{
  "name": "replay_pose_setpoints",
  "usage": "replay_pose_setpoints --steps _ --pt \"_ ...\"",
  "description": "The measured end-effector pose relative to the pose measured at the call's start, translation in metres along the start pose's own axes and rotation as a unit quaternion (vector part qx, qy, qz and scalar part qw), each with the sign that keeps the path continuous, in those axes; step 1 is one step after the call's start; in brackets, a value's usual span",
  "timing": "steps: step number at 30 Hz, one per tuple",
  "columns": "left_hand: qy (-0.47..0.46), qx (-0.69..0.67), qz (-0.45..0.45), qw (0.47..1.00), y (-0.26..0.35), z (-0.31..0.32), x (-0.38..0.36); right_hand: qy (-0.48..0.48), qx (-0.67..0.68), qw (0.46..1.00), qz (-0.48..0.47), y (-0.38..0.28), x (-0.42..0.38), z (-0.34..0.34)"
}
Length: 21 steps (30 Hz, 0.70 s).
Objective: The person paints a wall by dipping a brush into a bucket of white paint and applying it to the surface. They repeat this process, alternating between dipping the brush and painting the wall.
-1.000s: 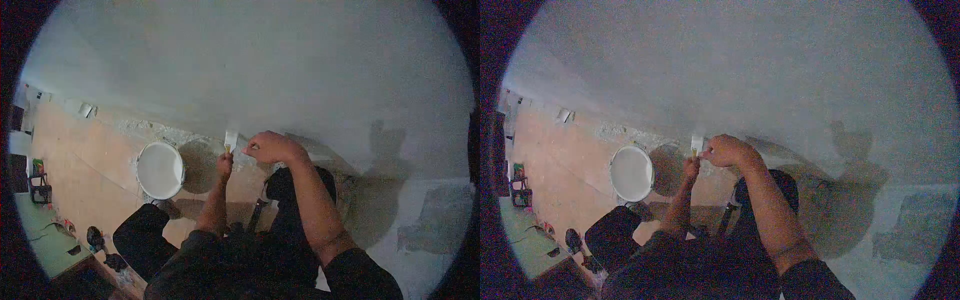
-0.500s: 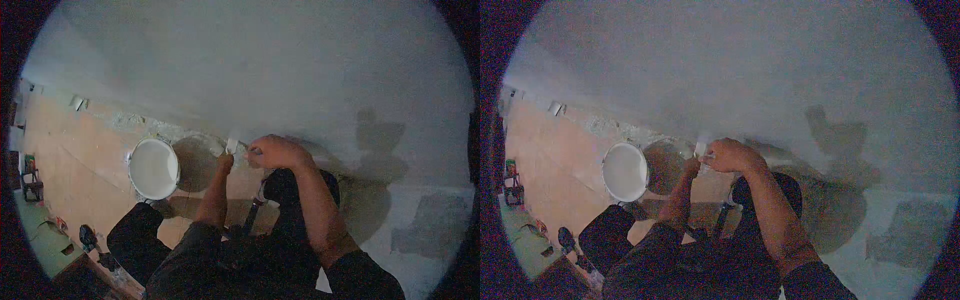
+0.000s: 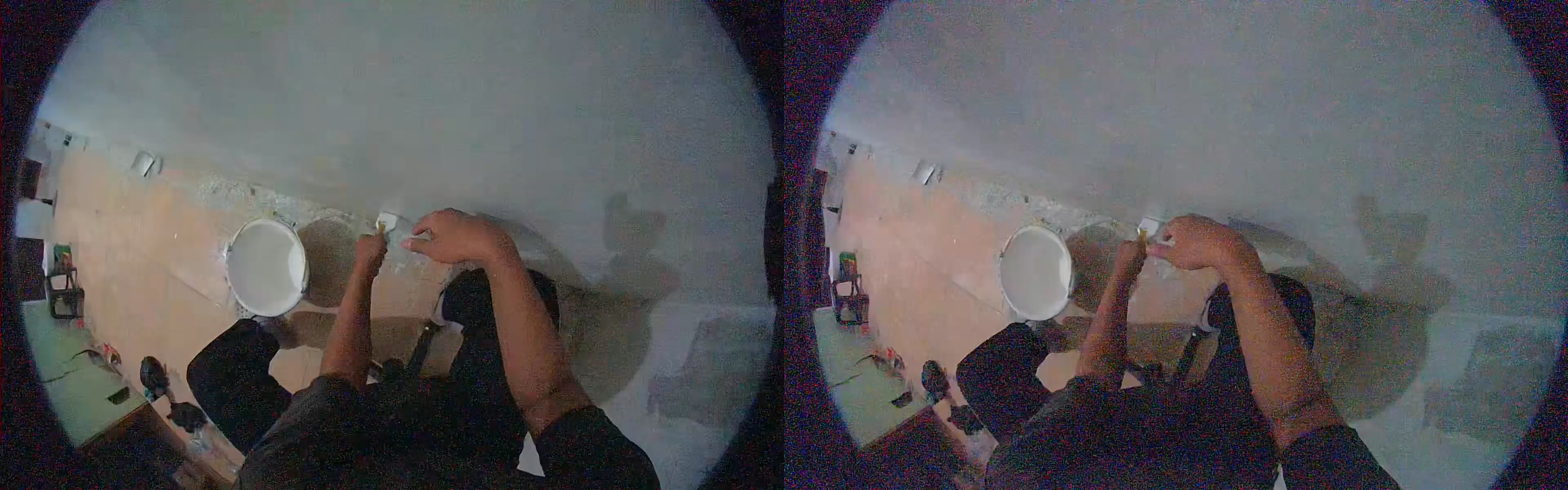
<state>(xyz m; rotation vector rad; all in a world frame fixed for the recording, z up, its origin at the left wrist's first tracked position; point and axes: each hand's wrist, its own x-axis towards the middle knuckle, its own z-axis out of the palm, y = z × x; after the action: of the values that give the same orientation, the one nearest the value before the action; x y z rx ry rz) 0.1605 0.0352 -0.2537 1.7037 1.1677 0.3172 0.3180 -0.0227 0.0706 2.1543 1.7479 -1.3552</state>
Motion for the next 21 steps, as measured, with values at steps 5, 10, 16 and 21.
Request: replay_pose_setpoints --steps 5,10,16,21 --pt "0.022 -0.123 -0.044 0.991 0.069 -0.055 -0.03 -0.006 0.018 1.0 0.003 0.019 0.013 0.006" --pt "-0.001 -0.109 -0.064 0.992 0.15 -0.124 -0.075 0.04 0.075 0.996 0.035 0.02 -0.005 0.001" --pt "-0.014 -0.237 -0.062 0.969 0.133 -0.125 -0.083 0.015 0.033 0.997 0.07 0.027 -0.003 0.003" --pt "0.001 -0.184 0.024 0.983 0.063 -0.045 -0.035 0.034 0.041 0.998 0.031 0.035 0.006 0.009"
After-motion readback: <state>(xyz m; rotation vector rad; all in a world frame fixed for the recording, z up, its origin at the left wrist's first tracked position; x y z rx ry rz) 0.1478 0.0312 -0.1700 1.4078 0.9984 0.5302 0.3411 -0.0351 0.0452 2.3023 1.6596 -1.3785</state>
